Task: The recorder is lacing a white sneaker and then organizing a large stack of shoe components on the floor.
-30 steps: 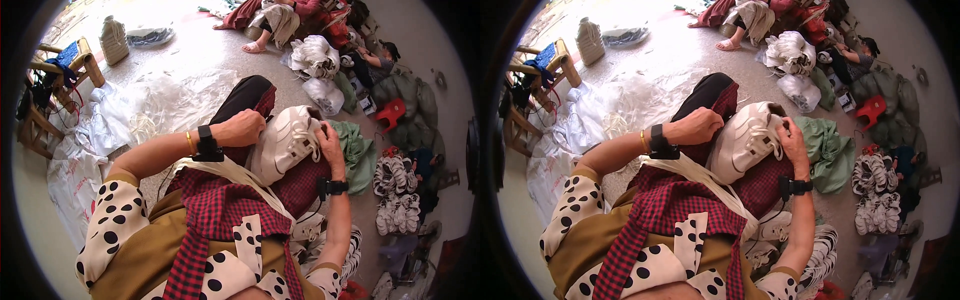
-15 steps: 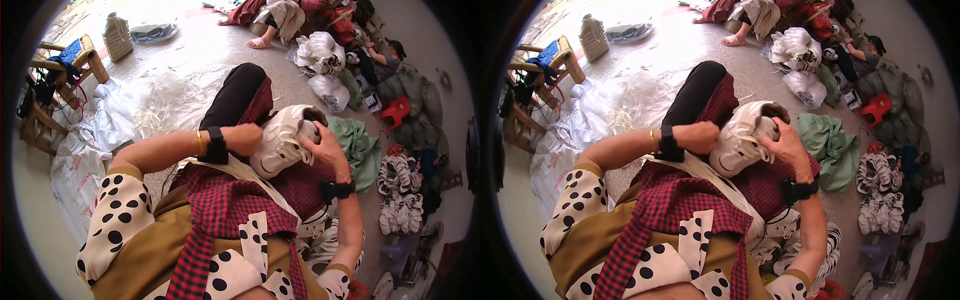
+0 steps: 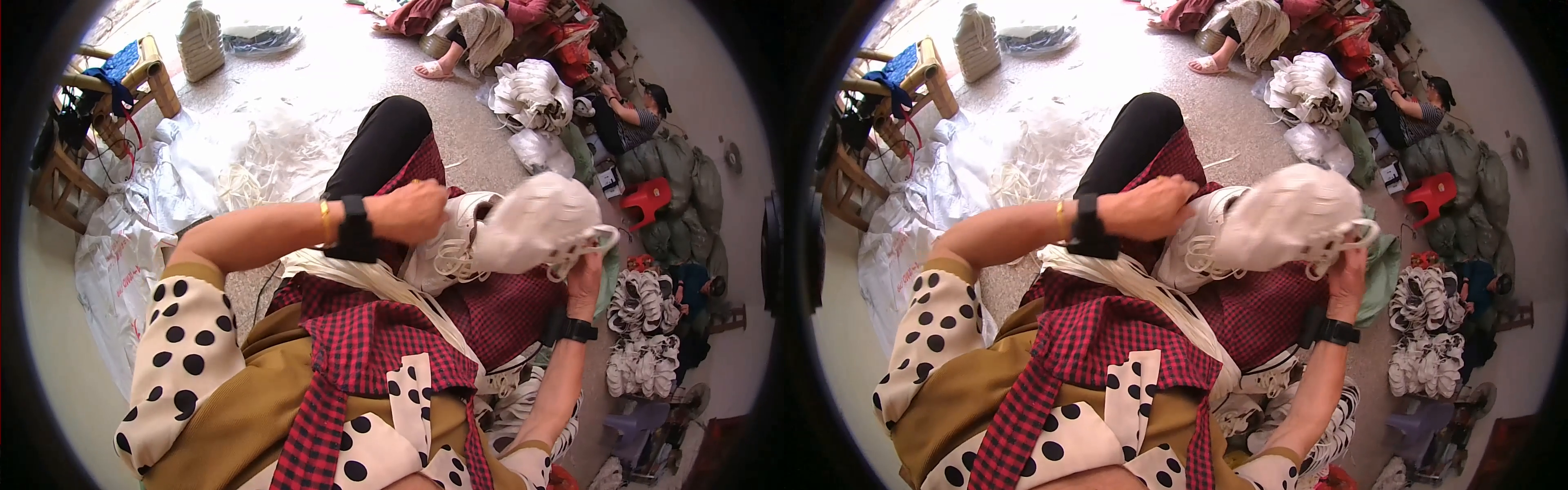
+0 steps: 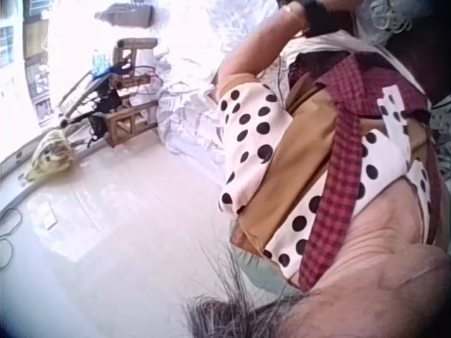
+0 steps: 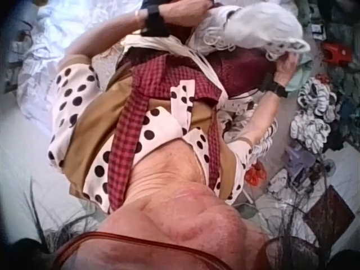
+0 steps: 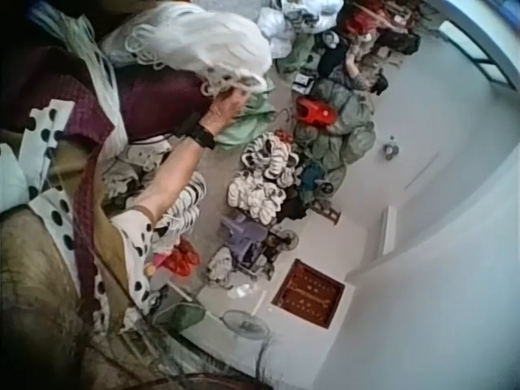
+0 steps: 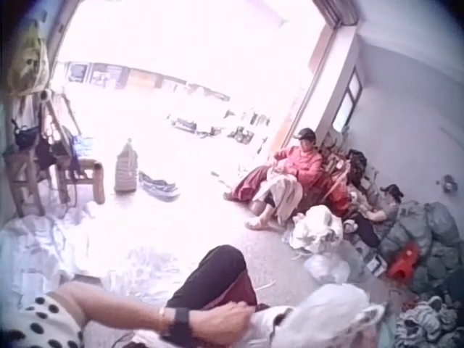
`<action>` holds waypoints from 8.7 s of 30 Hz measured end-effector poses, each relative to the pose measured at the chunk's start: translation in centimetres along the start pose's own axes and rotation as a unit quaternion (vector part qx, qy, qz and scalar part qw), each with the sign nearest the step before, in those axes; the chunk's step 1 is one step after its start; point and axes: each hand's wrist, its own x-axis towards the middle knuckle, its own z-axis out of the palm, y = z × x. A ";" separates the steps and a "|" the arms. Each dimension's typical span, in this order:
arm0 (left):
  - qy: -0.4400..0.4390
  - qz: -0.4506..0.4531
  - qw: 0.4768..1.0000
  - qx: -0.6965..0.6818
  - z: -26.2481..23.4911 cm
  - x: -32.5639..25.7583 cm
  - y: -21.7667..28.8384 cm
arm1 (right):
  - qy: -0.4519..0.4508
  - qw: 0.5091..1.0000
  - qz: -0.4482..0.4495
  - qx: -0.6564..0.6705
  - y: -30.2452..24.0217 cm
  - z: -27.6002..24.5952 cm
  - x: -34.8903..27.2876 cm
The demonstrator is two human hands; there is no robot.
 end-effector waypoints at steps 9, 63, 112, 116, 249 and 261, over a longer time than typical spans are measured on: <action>-0.176 -0.368 0.817 -0.407 3.9 4.6 -2.8 | -0.247 0.812 -0.081 -0.523 -3.8 11.1 -2.5; 0.166 -0.180 0.959 -0.143 -16.4 1.3 -3.4 | 0.137 0.984 -0.098 -0.057 6.3 -12.7 -8.8; -0.144 -0.120 0.962 0.200 -19.0 -6.3 -22.0 | 0.313 0.937 -0.002 -0.155 -6.8 -15.1 -9.9; -0.119 -0.188 0.975 -0.029 -18.4 8.2 -16.9 | 0.252 0.907 0.100 -0.321 -9.1 -20.0 -8.8; -0.357 0.176 0.841 -0.366 7.1 38.0 21.3 | 0.040 0.768 0.274 -0.578 15.3 -20.6 -2.7; -0.261 0.278 0.903 -0.198 33.3 31.6 14.6 | 0.341 0.902 -0.087 -0.248 17.9 -22.2 -7.1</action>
